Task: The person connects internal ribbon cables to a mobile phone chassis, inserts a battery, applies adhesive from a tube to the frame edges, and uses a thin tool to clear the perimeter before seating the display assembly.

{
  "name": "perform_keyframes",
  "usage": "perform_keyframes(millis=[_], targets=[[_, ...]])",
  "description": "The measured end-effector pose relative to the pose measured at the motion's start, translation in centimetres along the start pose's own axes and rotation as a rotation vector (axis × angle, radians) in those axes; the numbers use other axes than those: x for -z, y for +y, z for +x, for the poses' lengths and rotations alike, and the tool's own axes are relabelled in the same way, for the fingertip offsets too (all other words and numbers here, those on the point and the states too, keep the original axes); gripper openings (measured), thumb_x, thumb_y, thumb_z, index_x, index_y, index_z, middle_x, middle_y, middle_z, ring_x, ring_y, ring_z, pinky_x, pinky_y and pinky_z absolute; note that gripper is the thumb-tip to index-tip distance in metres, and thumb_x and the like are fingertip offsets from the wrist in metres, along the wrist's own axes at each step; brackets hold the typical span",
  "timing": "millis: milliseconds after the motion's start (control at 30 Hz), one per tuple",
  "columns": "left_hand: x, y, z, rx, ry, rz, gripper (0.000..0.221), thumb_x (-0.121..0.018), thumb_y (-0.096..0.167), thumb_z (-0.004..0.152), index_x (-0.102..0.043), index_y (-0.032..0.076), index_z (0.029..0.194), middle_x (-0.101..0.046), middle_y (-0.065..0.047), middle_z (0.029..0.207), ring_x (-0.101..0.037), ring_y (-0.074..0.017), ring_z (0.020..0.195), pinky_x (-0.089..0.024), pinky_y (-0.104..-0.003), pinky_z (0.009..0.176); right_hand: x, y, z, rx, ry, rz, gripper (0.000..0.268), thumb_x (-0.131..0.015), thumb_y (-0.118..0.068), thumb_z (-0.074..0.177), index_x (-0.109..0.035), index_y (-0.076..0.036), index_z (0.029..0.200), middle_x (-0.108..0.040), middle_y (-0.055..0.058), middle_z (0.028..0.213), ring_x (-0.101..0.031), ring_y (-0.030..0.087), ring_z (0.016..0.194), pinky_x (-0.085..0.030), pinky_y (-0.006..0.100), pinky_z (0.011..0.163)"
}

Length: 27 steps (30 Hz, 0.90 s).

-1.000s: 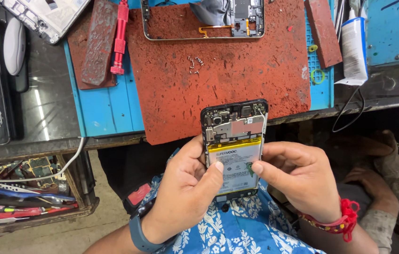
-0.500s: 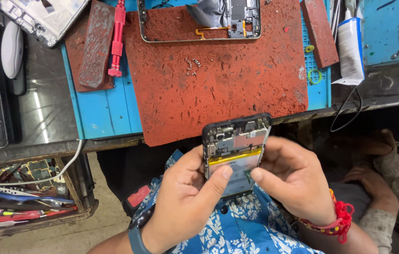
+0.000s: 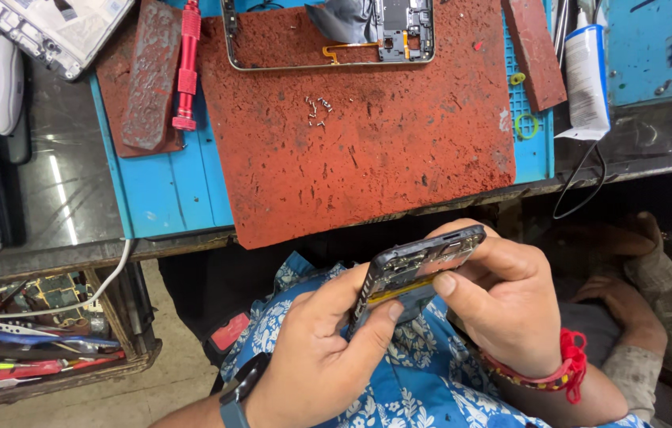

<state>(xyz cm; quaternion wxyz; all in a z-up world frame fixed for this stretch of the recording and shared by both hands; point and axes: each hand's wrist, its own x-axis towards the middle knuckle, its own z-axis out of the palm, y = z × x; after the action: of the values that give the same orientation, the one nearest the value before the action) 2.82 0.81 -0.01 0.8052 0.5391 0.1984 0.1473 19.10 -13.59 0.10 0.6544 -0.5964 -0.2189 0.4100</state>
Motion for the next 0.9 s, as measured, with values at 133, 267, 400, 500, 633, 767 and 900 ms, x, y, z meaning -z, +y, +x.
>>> perform_keyframes(millis=[133,267,400,500,633,767,900], targets=[[0.06,-0.05,-0.09,0.070,0.001,0.049,0.036,-0.067,0.001,0.099,-0.066,0.002,0.135,-0.076,-0.005,0.095,-0.068,-0.0086,0.082,-0.056,-0.024,0.075,0.32,0.08,-0.02,0.000,-0.018,0.028,0.015,-0.071,0.003,0.096,-0.070,0.010,0.109,-0.066,0.017,0.119,-0.067,0.022,0.106,-0.056,0.035,0.096],[-0.10,-0.09,-0.19,-0.004,0.012,0.059,0.035,-0.067,0.001,0.099,-0.065,0.002,0.134,-0.077,-0.005,0.096,-0.070,-0.0083,0.081,-0.057,-0.023,0.073,0.32,0.05,-0.01,0.000,-0.019,0.069,0.018,-0.070,0.004,0.096,-0.070,0.012,0.112,-0.066,0.017,0.120,-0.068,0.022,0.106,-0.056,0.034,0.095],[-0.21,-0.07,-0.29,-0.116,0.015,0.104,0.036,-0.067,-0.002,0.099,-0.062,0.000,0.135,-0.078,-0.008,0.107,-0.074,-0.0106,0.093,-0.059,-0.025,0.082,0.41,-0.17,-0.15,-0.012,-0.016,0.051,0.018,-0.069,0.005,0.095,-0.069,0.012,0.112,-0.066,0.017,0.121,-0.067,0.022,0.107,-0.055,0.033,0.096],[-0.44,-0.07,-0.32,-0.071,0.025,0.110,0.036,-0.068,-0.001,0.098,-0.064,0.000,0.133,-0.078,-0.008,0.102,-0.074,-0.0101,0.087,-0.059,-0.024,0.076,0.51,-0.06,-0.28,0.003,-0.018,0.063,0.019,-0.069,0.006,0.095,-0.069,0.011,0.113,-0.065,0.018,0.121,-0.067,0.022,0.108,-0.055,0.034,0.097],[-0.44,0.05,-0.40,-0.036,0.012,0.141,0.036,-0.068,0.000,0.097,-0.065,0.001,0.133,-0.078,-0.007,0.097,-0.075,-0.0089,0.083,-0.059,-0.023,0.073,0.61,0.21,-0.45,0.045,-0.030,0.054,0.017,-0.069,0.007,0.096,-0.070,0.011,0.112,-0.065,0.017,0.121,-0.068,0.024,0.111,-0.057,0.036,0.101],[-0.37,-0.08,-0.50,-0.120,0.002,0.162,0.036,-0.067,-0.001,0.099,-0.063,0.001,0.135,-0.078,-0.008,0.102,-0.076,-0.0090,0.091,-0.060,-0.024,0.079,0.31,0.24,-0.58,0.074,-0.027,0.066,0.011,-0.067,0.008,0.098,-0.070,0.012,0.108,-0.066,0.016,0.115,-0.069,0.022,0.109,-0.057,0.036,0.103],[-0.37,-0.35,-0.62,0.048,0.021,0.089,0.038,-0.069,0.000,0.098,-0.066,0.002,0.136,-0.077,-0.008,0.091,-0.070,-0.0090,0.078,-0.056,-0.024,0.069,0.02,-0.44,-0.33,-0.042,0.000,-0.025,0.022,-0.068,0.005,0.094,-0.066,0.009,0.116,-0.065,0.014,0.114,-0.067,0.018,0.106,-0.055,0.031,0.095]])
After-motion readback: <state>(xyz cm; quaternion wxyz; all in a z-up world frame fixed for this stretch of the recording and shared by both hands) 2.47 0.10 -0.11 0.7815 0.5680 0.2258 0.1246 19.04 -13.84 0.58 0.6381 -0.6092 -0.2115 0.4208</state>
